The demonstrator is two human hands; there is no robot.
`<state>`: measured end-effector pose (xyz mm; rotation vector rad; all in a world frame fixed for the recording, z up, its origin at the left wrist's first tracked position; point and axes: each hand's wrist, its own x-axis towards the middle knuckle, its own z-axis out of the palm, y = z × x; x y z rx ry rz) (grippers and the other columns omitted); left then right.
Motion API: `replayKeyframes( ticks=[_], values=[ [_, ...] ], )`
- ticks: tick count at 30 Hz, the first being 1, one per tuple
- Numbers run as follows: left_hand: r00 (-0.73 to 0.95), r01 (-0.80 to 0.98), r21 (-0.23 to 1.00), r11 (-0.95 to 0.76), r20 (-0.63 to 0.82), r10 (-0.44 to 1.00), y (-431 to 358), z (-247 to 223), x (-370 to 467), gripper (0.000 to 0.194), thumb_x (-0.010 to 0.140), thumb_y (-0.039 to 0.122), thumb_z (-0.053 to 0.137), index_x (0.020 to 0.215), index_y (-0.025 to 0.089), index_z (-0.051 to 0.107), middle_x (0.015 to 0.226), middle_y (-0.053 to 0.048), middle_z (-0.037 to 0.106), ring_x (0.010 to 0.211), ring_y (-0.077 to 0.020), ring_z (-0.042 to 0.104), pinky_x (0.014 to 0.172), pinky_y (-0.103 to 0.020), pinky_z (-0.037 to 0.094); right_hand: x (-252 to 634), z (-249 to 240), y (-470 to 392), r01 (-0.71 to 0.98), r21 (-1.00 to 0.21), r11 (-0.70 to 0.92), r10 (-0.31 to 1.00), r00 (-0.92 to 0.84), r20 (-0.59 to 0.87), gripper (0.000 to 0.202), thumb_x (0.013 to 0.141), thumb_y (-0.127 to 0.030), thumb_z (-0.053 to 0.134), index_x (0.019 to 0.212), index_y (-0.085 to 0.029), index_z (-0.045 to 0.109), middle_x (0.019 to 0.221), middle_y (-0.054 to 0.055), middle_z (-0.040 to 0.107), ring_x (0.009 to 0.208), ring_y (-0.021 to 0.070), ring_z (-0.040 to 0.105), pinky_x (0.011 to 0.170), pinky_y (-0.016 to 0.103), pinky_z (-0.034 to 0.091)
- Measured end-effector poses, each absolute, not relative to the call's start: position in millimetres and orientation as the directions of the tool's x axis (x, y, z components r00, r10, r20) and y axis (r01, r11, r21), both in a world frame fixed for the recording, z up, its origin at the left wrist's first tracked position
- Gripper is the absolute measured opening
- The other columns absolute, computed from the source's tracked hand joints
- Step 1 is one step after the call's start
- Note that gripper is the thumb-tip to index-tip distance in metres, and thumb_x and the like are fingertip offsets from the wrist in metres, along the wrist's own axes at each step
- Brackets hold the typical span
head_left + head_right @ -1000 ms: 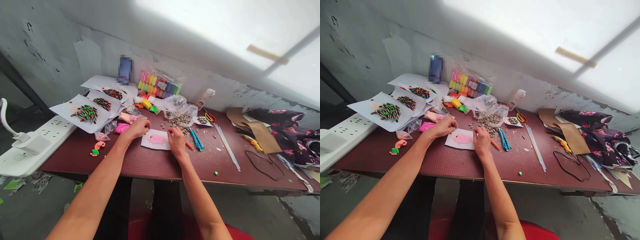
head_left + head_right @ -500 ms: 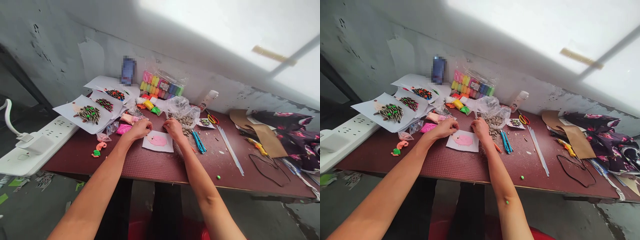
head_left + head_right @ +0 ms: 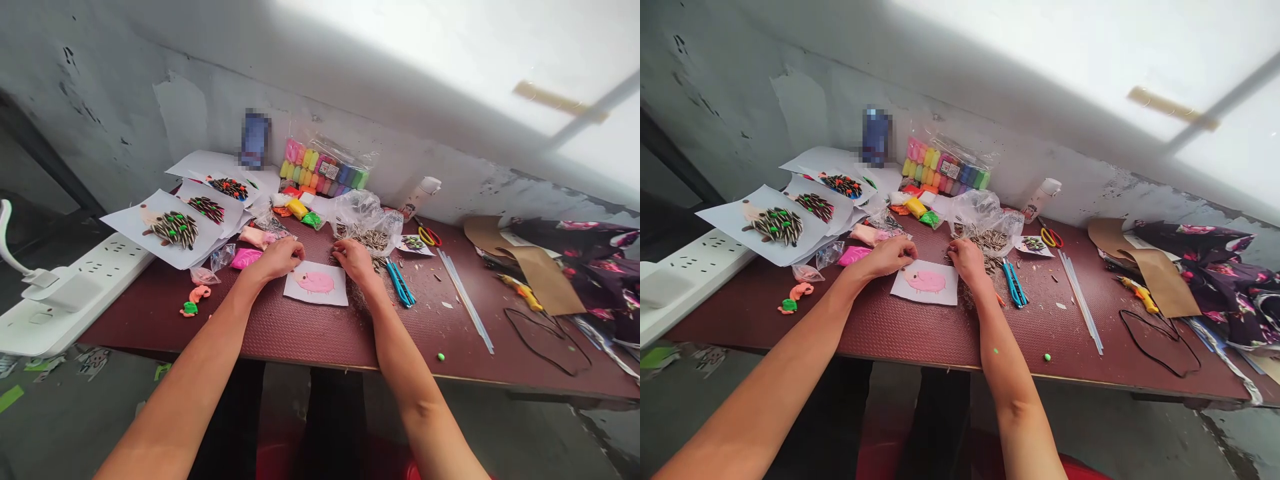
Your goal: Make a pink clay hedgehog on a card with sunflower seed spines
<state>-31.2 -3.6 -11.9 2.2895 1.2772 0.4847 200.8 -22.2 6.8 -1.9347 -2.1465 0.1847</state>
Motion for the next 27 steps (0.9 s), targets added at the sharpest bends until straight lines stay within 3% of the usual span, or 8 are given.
replayKeyframes(
  ticks=[7,13,19,27],
  values=[
    [0.493,0.712,0.552,-0.435,0.049,0.869,-6.6,-7.1,-29.6,0.023,0.076,0.01,0.056,0.087,0.017,0.075,0.097,-0.007,0.07,0.089,-0.0211,0.063,0.08,-0.031,0.048,198.4,9.9,-30.2,0.987,-0.142,0.078,0.996,-0.07,0.062,0.01,0.093,-0.024,0.06,0.093,-0.02,0.07,0.103,0.008,0.068,0.096,0.0203,0.061,0.077,0.028,0.042],
    [0.477,0.737,0.526,-0.425,0.042,0.878,-9.0,-4.4,-28.8,0.024,0.076,0.009,0.056,0.088,0.018,0.075,0.101,-0.007,0.07,0.095,-0.0221,0.063,0.081,-0.031,0.047,192.6,11.7,-33.3,0.995,-0.07,0.072,0.997,-0.07,0.032,0.013,0.097,-0.021,0.054,0.103,-0.017,0.065,0.109,0.011,0.068,0.102,0.0219,0.061,0.08,0.029,0.041],
    [0.483,0.726,0.529,-0.439,0.062,0.874,-7.5,-7.9,-30.2,0.025,0.075,0.01,0.056,0.088,0.019,0.075,0.099,-0.006,0.07,0.092,-0.0214,0.063,0.079,-0.03,0.047,184.1,23.7,-43.5,0.994,-0.085,0.063,0.995,-0.056,0.087,0.023,0.099,-0.022,0.047,0.115,-0.021,0.064,0.112,0.009,0.071,0.099,0.0208,0.063,0.076,0.027,0.039],
    [0.49,0.716,0.532,-0.451,0.076,0.868,-6.4,-9.6,-31.0,0.024,0.075,0.013,0.056,0.088,0.019,0.076,0.098,-0.007,0.071,0.087,-0.0202,0.063,0.079,-0.029,0.049,188.7,21.7,-45.4,0.993,-0.12,0.016,0.998,-0.009,0.062,0.018,0.096,-0.028,0.055,0.096,-0.021,0.071,0.104,0.008,0.073,0.096,0.0206,0.064,0.075,0.027,0.04]
  ],
)
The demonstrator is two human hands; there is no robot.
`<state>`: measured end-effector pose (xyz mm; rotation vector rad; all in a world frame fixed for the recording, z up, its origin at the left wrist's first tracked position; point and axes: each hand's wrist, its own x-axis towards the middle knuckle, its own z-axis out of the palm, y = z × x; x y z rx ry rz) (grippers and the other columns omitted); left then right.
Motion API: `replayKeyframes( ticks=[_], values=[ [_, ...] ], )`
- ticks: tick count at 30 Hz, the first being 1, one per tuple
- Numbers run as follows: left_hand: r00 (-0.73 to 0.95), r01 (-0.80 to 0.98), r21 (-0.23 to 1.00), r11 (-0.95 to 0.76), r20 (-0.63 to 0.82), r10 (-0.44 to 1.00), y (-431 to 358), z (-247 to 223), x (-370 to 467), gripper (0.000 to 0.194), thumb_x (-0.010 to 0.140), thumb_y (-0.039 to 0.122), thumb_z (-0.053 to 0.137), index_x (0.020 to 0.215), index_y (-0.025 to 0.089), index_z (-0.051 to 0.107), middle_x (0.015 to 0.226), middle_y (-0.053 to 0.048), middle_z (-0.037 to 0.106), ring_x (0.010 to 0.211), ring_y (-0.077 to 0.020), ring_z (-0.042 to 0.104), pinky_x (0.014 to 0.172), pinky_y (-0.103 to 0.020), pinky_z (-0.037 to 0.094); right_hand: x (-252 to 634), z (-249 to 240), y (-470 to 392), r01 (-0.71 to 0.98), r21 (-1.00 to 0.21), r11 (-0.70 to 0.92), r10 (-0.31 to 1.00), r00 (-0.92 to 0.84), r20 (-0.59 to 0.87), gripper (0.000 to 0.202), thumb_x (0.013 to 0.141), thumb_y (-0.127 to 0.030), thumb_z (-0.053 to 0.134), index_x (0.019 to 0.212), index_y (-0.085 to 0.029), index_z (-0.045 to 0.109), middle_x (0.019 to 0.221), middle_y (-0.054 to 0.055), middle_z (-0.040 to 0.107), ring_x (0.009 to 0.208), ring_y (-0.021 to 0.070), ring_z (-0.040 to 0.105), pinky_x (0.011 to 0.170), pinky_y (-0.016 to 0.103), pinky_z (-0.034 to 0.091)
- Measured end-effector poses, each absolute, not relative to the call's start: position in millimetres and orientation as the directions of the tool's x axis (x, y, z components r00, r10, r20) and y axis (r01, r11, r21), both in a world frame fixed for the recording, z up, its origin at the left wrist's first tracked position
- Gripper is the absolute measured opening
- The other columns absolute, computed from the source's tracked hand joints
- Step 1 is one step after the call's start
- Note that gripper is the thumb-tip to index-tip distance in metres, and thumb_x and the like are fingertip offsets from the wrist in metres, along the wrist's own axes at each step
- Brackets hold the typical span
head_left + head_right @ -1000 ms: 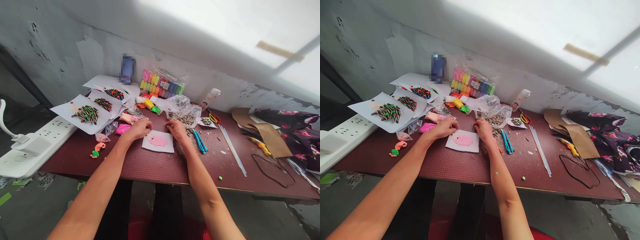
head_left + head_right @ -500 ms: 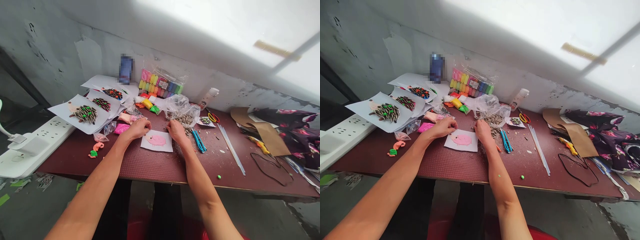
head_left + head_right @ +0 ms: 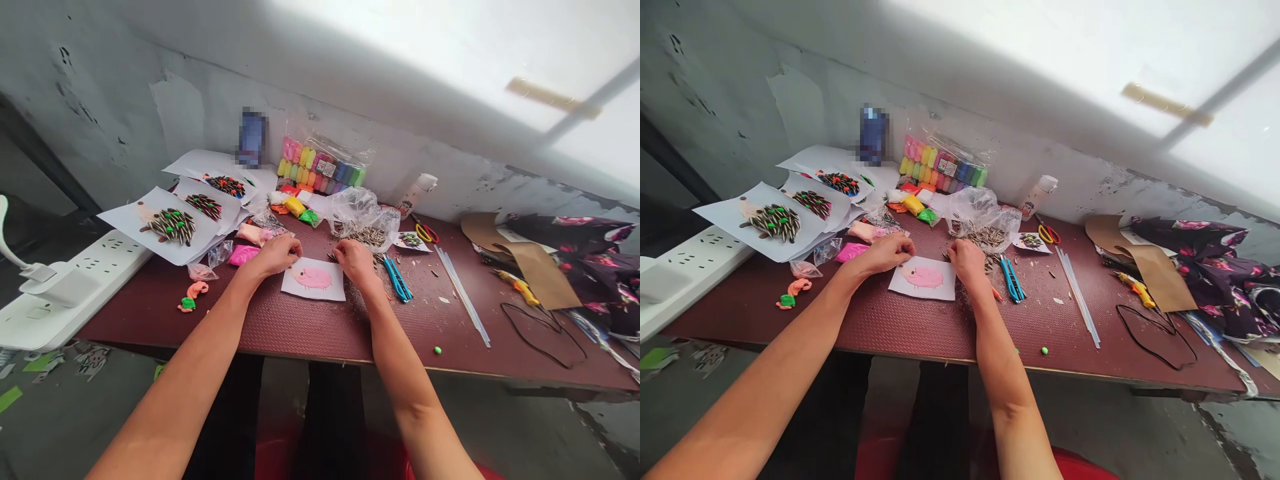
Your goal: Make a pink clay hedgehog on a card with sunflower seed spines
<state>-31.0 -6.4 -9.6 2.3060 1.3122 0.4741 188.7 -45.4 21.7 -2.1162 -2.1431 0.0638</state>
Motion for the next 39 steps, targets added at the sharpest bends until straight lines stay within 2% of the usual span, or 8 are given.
replayKeyframes(
  ticks=[6,11,13,15,18,21,27,39],
  values=[
    [0.492,0.712,0.53,-0.46,0.091,0.866,-5.8,-10.6,-31.2,0.023,0.075,0.013,0.057,0.087,0.02,0.075,0.098,-0.006,0.071,0.087,-0.0202,0.063,0.079,-0.029,0.049,189.0,16.8,-43.7,0.994,-0.106,0.003,1.0,-0.003,0.005,0.012,0.095,-0.023,0.057,0.095,-0.02,0.069,0.105,0.01,0.071,0.098,0.0217,0.063,0.077,0.029,0.042],
    [0.488,0.717,0.531,-0.453,0.083,0.869,-5.9,-10.0,-31.2,0.024,0.075,0.013,0.056,0.087,0.019,0.075,0.098,-0.007,0.07,0.085,-0.0199,0.063,0.078,-0.029,0.048,190.3,18.0,-44.4,0.991,-0.13,0.025,0.999,-0.019,0.047,0.016,0.096,-0.021,0.054,0.098,-0.021,0.07,0.104,0.009,0.07,0.096,0.0211,0.062,0.076,0.028,0.041],
    [0.491,0.717,0.534,-0.449,0.071,0.868,-5.9,-9.7,-31.0,0.024,0.075,0.013,0.056,0.088,0.018,0.075,0.096,-0.007,0.07,0.083,-0.0197,0.063,0.076,-0.029,0.048,189.6,19.0,-45.0,0.979,-0.2,0.029,0.992,-0.004,0.124,0.017,0.095,-0.021,0.055,0.099,-0.021,0.072,0.102,0.008,0.07,0.093,0.0199,0.061,0.076,0.027,0.04],
    [0.498,0.713,0.54,-0.448,0.061,0.865,-5.9,-9.8,-31.0,0.025,0.075,0.013,0.055,0.088,0.018,0.075,0.092,-0.007,0.07,0.081,-0.0194,0.063,0.073,-0.029,0.047,186.8,19.5,-46.3,0.939,-0.331,0.092,0.982,-0.031,0.187,0.017,0.093,-0.021,0.058,0.098,-0.02,0.075,0.098,0.007,0.07,0.088,0.0176,0.061,0.076,0.026,0.04],
    [0.504,0.705,0.542,-0.457,0.071,0.861,-5.9,-10.6,-31.1,0.025,0.075,0.013,0.055,0.089,0.017,0.075,0.09,-0.007,0.07,0.08,-0.0191,0.062,0.071,-0.028,0.046,179.3,18.2,-50.2,0.791,-0.553,0.262,0.964,-0.195,0.178,0.016,0.089,-0.02,0.063,0.094,-0.019,0.078,0.087,0.003,0.071,0.075,0.0126,0.058,0.07,0.023,0.04],
    [0.503,0.704,0.534,-0.468,0.09,0.859,-5.9,-11.4,-31.4,0.024,0.075,0.014,0.054,0.088,0.017,0.074,0.093,-0.007,0.07,0.083,-0.0195,0.062,0.072,-0.028,0.046,171.7,15.9,-54.6,0.674,-0.654,0.344,0.935,-0.313,0.169,0.014,0.087,-0.022,0.067,0.09,-0.019,0.079,0.081,0.0,0.069,0.067,0.0097,0.053,0.065,0.021,0.038],
    [0.516,0.69,0.551,-0.47,0.081,0.853,-4.5,-12.1,-31.5,0.023,0.075,0.015,0.055,0.088,0.017,0.074,0.091,-0.006,0.07,0.082,-0.0191,0.062,0.072,-0.028,0.046,166.7,14.3,-58.1,0.669,-0.653,0.354,0.928,-0.337,0.157,0.01,0.084,-0.018,0.068,0.085,-0.017,0.078,0.073,-0.001,0.066,0.065,0.0085,0.049,0.064,0.02,0.035],
    [0.501,0.696,0.551,-0.46,0.085,0.861,-5.8,-9.8,-31.1,0.02,0.074,0.015,0.056,0.085,0.017,0.074,0.09,-0.006,0.07,0.079,-0.0185,0.062,0.071,-0.028,0.046,163.0,11.8,-57.4,0.725,-0.574,0.381,0.919,-0.366,0.148,0.015,0.084,-0.013,0.067,0.087,-0.02,0.08,0.075,-0.001,0.065,0.066,0.009,0.05,0.068,0.021,0.036]
  ],
)
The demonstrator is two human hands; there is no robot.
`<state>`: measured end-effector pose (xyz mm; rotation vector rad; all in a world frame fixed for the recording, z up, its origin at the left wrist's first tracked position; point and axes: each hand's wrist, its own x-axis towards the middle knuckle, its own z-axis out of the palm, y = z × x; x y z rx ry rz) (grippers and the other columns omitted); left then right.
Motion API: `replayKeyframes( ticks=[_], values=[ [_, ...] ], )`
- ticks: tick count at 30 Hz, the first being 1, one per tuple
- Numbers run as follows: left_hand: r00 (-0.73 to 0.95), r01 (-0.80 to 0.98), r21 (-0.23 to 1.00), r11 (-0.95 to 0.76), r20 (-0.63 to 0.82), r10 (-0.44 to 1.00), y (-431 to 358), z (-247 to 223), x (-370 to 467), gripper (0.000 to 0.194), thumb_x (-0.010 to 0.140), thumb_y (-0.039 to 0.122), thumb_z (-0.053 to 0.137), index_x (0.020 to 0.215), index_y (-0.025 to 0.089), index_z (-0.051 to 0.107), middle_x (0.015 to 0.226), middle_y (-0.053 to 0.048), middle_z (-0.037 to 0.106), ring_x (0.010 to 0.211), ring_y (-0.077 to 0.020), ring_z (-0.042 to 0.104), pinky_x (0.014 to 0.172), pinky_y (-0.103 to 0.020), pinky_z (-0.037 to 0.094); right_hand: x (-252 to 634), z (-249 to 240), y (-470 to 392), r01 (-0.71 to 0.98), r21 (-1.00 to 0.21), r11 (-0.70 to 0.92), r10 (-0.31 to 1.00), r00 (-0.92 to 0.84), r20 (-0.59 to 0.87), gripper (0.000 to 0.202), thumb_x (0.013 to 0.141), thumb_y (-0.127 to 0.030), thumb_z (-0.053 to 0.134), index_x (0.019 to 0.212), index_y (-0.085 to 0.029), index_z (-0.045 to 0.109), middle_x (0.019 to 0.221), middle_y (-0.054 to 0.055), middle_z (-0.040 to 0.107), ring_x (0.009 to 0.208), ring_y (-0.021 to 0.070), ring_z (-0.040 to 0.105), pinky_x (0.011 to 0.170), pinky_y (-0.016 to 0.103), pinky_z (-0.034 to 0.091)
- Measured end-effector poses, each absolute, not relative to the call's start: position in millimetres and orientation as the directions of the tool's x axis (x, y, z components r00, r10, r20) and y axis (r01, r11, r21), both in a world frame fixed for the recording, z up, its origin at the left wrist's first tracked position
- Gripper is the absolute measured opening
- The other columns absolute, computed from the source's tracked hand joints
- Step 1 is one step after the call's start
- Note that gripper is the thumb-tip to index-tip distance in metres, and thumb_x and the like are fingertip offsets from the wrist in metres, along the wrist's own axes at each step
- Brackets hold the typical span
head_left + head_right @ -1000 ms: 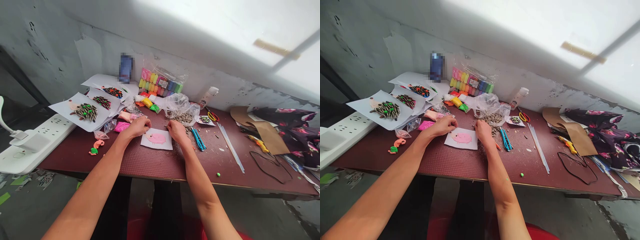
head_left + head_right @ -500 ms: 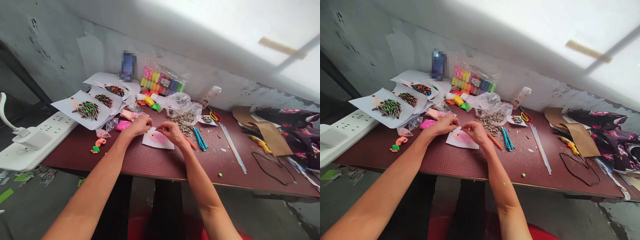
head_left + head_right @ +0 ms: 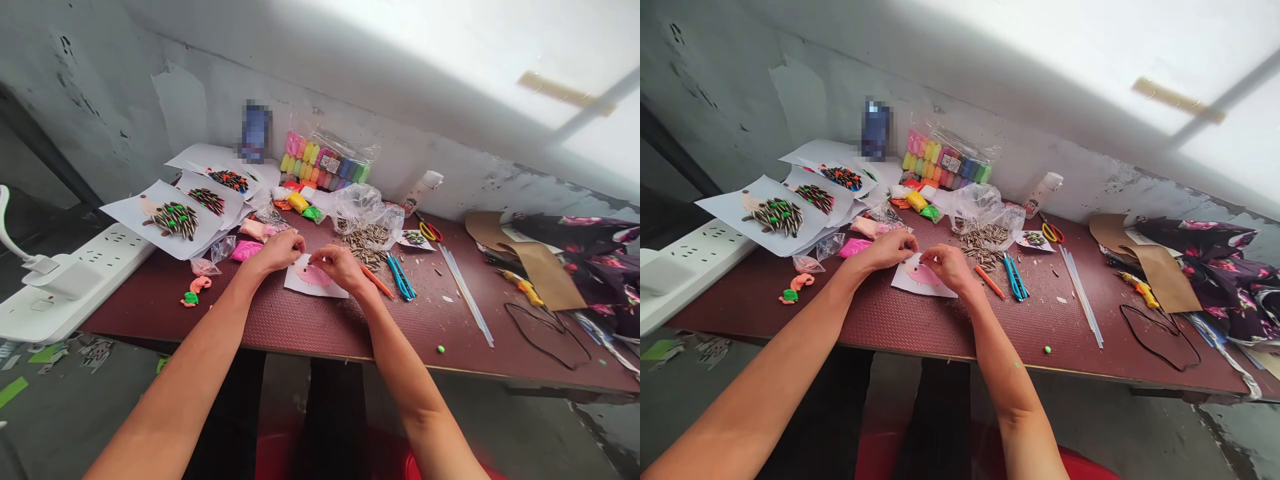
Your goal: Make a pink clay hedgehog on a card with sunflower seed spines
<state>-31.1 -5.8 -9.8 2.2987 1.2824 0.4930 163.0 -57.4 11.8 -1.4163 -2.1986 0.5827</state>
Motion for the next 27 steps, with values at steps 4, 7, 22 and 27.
replayKeyframes(
  ticks=[4,7,22,27],
  values=[
    [0.508,0.69,0.561,-0.458,0.075,0.858,-6.9,-8.5,-31.0,0.02,0.075,0.014,0.056,0.085,0.016,0.073,0.089,-0.006,0.07,0.079,-0.0187,0.062,0.07,-0.028,0.046,162.5,11.1,-58.0,0.723,-0.579,0.376,0.92,-0.363,0.145,0.016,0.085,-0.012,0.066,0.088,-0.02,0.079,0.077,-0.002,0.066,0.066,0.0089,0.049,0.068,0.021,0.036],
    [0.511,0.684,0.567,-0.46,0.078,0.856,-6.5,-9.2,-31.3,0.021,0.075,0.014,0.055,0.086,0.017,0.074,0.088,-0.006,0.07,0.078,-0.0183,0.062,0.07,-0.027,0.046,162.4,10.4,-58.0,0.729,-0.57,0.379,0.919,-0.37,0.137,0.017,0.084,-0.01,0.066,0.088,-0.02,0.079,0.077,-0.002,0.065,0.066,0.0089,0.049,0.068,0.021,0.035],
    [0.509,0.682,0.568,-0.46,0.082,0.857,-5.3,-10.8,-31.5,0.022,0.074,0.014,0.055,0.086,0.017,0.073,0.088,-0.006,0.069,0.079,-0.0185,0.062,0.072,-0.028,0.047,162.2,9.7,-56.5,0.774,-0.49,0.4,0.909,-0.402,0.108,0.019,0.086,-0.01,0.064,0.09,-0.021,0.079,0.081,0.0,0.066,0.071,0.0109,0.053,0.07,0.022,0.036],
    [0.508,0.684,0.569,-0.455,0.076,0.858,-5.0,-11.4,-31.2,0.022,0.074,0.014,0.055,0.086,0.017,0.074,0.088,-0.006,0.07,0.079,-0.0187,0.062,0.073,-0.028,0.048,161.6,10.6,-57.3,0.781,-0.482,0.397,0.91,-0.405,0.093,0.022,0.086,-0.009,0.063,0.09,-0.021,0.08,0.082,0.0,0.066,0.072,0.0113,0.054,0.07,0.023,0.036]
  ],
)
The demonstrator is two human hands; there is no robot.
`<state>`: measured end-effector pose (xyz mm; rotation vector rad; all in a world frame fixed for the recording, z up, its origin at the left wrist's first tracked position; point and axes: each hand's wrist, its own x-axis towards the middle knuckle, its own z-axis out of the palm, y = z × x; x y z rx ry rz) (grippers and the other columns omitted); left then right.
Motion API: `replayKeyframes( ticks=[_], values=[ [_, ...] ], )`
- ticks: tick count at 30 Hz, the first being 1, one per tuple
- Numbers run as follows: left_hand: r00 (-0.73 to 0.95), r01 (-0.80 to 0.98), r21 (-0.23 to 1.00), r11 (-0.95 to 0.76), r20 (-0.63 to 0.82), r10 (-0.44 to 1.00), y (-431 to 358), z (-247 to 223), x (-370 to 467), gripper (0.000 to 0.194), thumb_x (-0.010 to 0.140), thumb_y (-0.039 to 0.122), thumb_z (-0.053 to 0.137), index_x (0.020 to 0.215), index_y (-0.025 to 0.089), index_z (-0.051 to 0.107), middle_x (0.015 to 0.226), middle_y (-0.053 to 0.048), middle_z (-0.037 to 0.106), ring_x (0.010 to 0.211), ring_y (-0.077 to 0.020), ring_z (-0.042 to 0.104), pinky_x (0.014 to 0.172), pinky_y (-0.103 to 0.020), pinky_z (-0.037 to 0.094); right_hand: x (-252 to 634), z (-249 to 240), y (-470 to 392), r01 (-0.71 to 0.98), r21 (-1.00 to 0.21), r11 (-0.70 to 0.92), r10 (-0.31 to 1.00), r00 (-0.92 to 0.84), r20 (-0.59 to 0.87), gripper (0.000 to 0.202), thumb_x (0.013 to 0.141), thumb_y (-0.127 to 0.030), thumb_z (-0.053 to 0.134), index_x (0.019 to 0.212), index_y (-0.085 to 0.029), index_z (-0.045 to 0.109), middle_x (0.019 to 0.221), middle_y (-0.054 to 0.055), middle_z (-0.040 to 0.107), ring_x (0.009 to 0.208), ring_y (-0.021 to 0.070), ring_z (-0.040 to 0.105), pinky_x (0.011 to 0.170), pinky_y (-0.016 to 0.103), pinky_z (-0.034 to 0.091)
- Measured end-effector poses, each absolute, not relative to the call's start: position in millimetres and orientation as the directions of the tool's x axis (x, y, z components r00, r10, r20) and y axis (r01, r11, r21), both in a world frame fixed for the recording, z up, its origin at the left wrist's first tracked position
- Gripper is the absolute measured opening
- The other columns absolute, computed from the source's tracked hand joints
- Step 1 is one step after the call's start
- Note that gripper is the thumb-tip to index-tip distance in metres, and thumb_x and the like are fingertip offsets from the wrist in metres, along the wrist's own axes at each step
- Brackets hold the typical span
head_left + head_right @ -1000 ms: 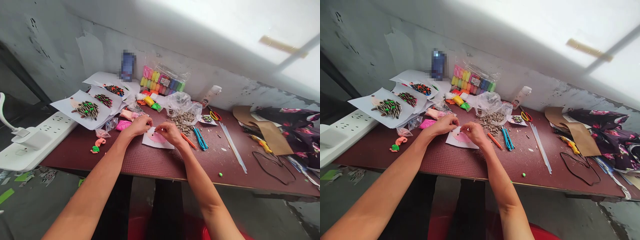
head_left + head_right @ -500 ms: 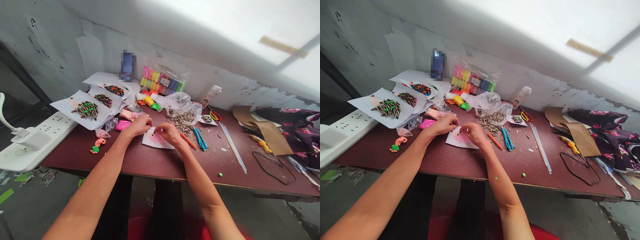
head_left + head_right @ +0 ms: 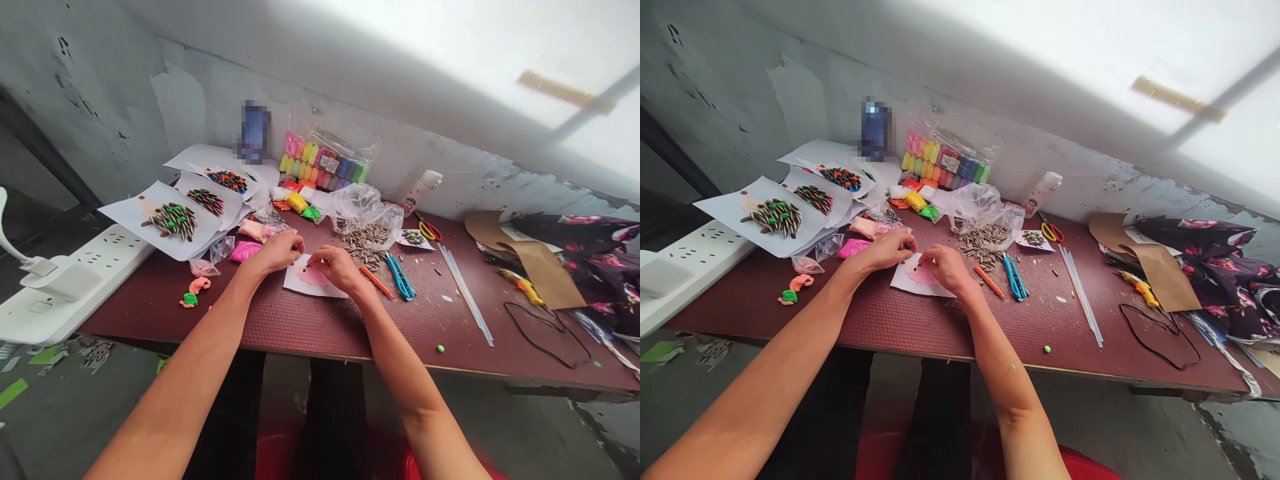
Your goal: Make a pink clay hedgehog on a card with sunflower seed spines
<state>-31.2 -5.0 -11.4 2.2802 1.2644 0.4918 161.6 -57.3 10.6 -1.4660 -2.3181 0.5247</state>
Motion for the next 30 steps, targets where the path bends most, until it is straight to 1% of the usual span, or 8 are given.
replayKeyframes(
  ticks=[4,10,13,16,19,23,26,30],
  values=[
    [0.504,0.689,0.564,-0.454,0.077,0.86,-5.6,-10.3,-31.2,0.021,0.074,0.016,0.056,0.086,0.017,0.074,0.09,-0.006,0.07,0.078,-0.0188,0.062,0.072,-0.029,0.047,163.3,9.8,-56.7,0.776,-0.475,0.415,0.903,-0.417,0.106,0.02,0.088,-0.011,0.064,0.091,-0.022,0.08,0.085,0.001,0.067,0.074,0.0114,0.056,0.07,0.023,0.036],
    [0.502,0.704,0.551,-0.448,0.06,0.863,-6.2,-9.5,-31.0,0.023,0.076,0.015,0.055,0.089,0.017,0.074,0.093,-0.007,0.07,0.082,-0.0197,0.062,0.073,-0.029,0.047,171.8,14.5,-53.8,0.743,-0.506,0.438,0.898,-0.385,0.213,0.017,0.09,-0.018,0.065,0.097,-0.022,0.08,0.09,0.003,0.067,0.076,0.0118,0.058,0.072,0.023,0.04],
    [0.499,0.708,0.542,-0.452,0.067,0.864,-5.9,-10.3,-31.2,0.024,0.075,0.014,0.055,0.089,0.017,0.074,0.095,-0.007,0.07,0.084,-0.0202,0.063,0.076,-0.03,0.048,181.7,18.8,-52.2,0.826,-0.452,0.337,0.937,-0.249,0.243,0.02,0.091,-0.017,0.061,0.097,-0.021,0.079,0.09,0.004,0.069,0.076,0.0132,0.059,0.072,0.024,0.041],
    [0.488,0.717,0.536,-0.446,0.071,0.87,-5.0,-11.8,-31.6,0.024,0.075,0.014,0.056,0.09,0.017,0.074,0.097,-0.007,0.07,0.085,-0.0203,0.063,0.079,-0.03,0.048,193.7,20.6,-50.7,0.937,-0.315,0.152,0.971,-0.082,0.226,0.02,0.091,-0.018,0.059,0.094,-0.021,0.079,0.092,0.006,0.071,0.083,0.017,0.061,0.074,0.026,0.041],
    [0.489,0.719,0.532,-0.448,0.072,0.869,-3.2,-14.1,-31.9,0.023,0.075,0.014,0.057,0.092,0.017,0.073,0.098,-0.007,0.071,0.089,-0.0209,0.063,0.081,-0.031,0.048,201.0,18.4,-48.9,0.972,-0.228,0.052,0.983,-0.009,0.184,0.02,0.091,-0.02,0.059,0.094,-0.022,0.079,0.096,0.006,0.072,0.088,0.0186,0.062,0.075,0.027,0.042],
    [0.491,0.72,0.519,-0.461,0.09,0.867,-1.9,-16.6,-31.4,0.02,0.076,0.014,0.057,0.089,0.018,0.072,0.096,-0.007,0.071,0.093,-0.0219,0.063,0.083,-0.031,0.048,198.7,12.5,-45.7,0.972,-0.225,0.068,0.992,-0.041,0.119,0.018,0.091,-0.023,0.062,0.101,-0.024,0.078,0.101,0.006,0.07,0.091,0.0185,0.061,0.075,0.027,0.042],
    [0.477,0.731,0.513,-0.45,0.087,0.874,-3.3,-15.7,-30.5,0.02,0.076,0.013,0.057,0.089,0.018,0.072,0.096,-0.006,0.071,0.091,-0.0215,0.063,0.083,-0.031,0.048,194.4,9.0,-43.7,0.972,-0.216,0.095,0.993,-0.077,0.092,0.017,0.091,-0.021,0.061,0.098,-0.023,0.076,0.1,0.005,0.067,0.091,0.0185,0.061,0.075,0.027,0.041],
    [0.467,0.744,0.506,-0.437,0.074,0.881,-5.8,-13.1,-29.8,0.021,0.076,0.013,0.056,0.09,0.018,0.072,0.098,-0.007,0.071,0.092,-0.0222,0.064,0.084,-0.032,0.048,191.1,6.2,-42.9,0.98,-0.156,0.12,0.991,-0.11,0.071,0.017,0.095,-0.02,0.055,0.099,-0.021,0.072,0.105,0.007,0.066,0.097,0.0199,0.06,0.076,0.028,0.041]
  ],
)
